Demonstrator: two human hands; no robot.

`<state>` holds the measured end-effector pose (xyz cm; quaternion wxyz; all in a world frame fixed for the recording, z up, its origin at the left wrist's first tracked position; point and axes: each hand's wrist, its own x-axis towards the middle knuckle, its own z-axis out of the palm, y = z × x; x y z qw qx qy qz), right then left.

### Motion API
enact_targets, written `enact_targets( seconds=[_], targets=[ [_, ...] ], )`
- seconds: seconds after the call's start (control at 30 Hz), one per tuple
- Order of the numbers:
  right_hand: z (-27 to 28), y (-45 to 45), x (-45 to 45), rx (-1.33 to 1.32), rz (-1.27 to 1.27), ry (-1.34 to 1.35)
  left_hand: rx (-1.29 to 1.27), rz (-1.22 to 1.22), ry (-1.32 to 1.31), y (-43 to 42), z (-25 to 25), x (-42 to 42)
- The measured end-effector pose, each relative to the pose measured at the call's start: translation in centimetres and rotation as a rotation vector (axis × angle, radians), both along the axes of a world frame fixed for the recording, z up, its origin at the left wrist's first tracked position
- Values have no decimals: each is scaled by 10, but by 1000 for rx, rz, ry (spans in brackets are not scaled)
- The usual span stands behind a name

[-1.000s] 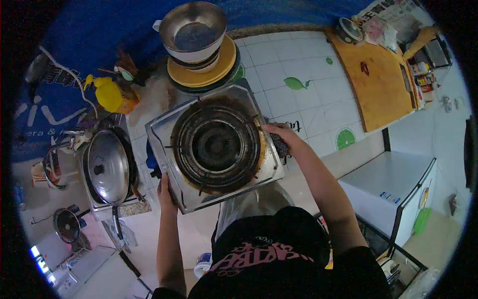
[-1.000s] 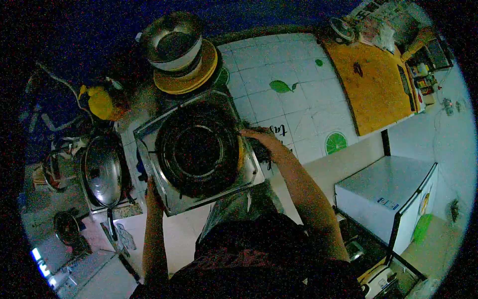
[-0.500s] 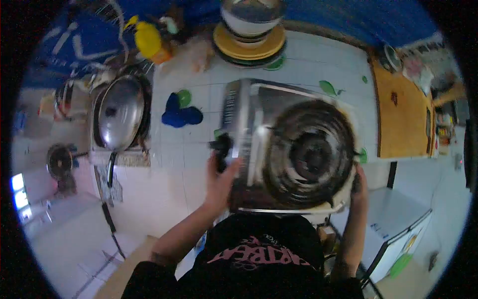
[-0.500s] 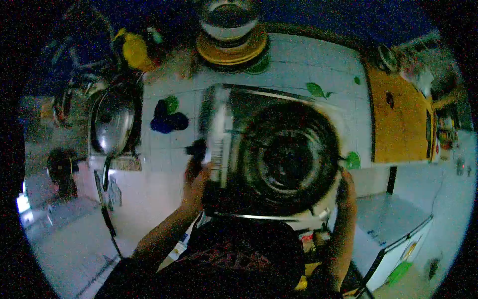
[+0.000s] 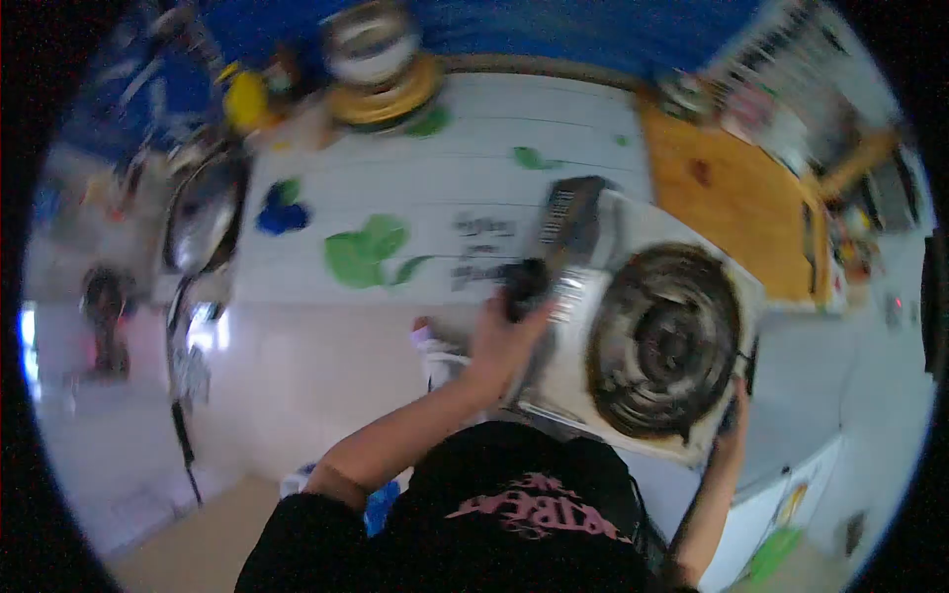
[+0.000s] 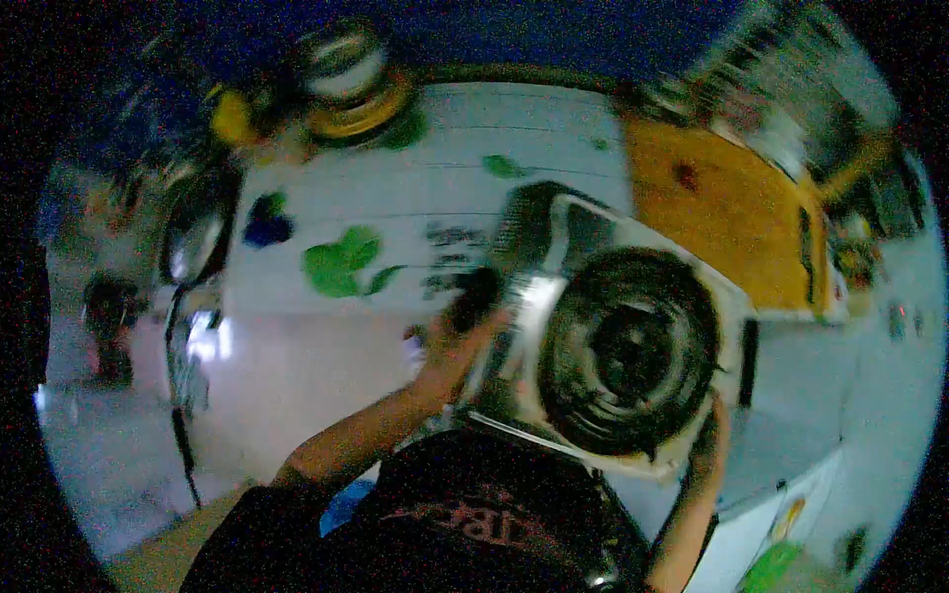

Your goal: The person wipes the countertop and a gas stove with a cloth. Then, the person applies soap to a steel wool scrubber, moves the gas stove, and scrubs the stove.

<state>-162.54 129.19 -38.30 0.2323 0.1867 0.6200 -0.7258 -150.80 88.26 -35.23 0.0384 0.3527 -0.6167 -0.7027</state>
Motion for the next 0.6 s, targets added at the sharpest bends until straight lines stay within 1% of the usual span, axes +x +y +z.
enact_targets(
  seconds=[0.03, 0.07, 0.1, 0.13, 0.2, 0.23, 0.27, 0.3, 0.33, 0.4, 0.43, 0.47, 0.5, 0.53, 0.57, 0.6],
  targets=[
    [20, -21, 12, -38, -86, 15, -39, -43, -307, -3, 32, -10],
    [13, -20, 12, -115, -135, -181, 252, 104, -206, 5, 5, 0],
    [-11, -7, 15, -224, -142, -246, 214, 65, -146, 6, 14, 0],
    [-8, -16, 21, -197, -198, -278, 154, 56, -197, 1, -11, 11],
    [-57, 7, 35, -225, -179, -390, 137, 73, -256, 8, 17, 11],
    [-63, 5, 42, -241, -192, -424, 125, 43, -263, 8, 17, 14],
    [-68, -4, 79, -257, -197, -440, 132, 66, -261, 2, 14, 50],
    [-32, -19, 67, -307, -128, -424, 146, 89, -271, 2, 15, 40],
    [-2, -32, 53, -208, -161, -432, 145, 64, -272, 0, 15, 26],
    [-5, -19, 52, -211, -157, -389, 244, 66, -266, 10, 12, 27],
    [-11, -9, 48, -207, -166, -376, 263, 71, -197, 23, 29, 23],
    [-16, -3, 47, -224, -107, -351, 281, 63, -183, 28, 28, 25],
    [-21, -28, 74, -235, -61, -322, 313, 65, -206, -1, 15, 54],
    [-23, -23, 72, -230, -71, -300, 326, 73, -224, -2, 9, 56],
    [-19, -22, 74, -196, -65, -293, 356, 50, -170, -7, -8, 60],
    [-12, -27, 72, -166, -53, -285, 360, 36, -164, -7, -10, 57]
  ],
)
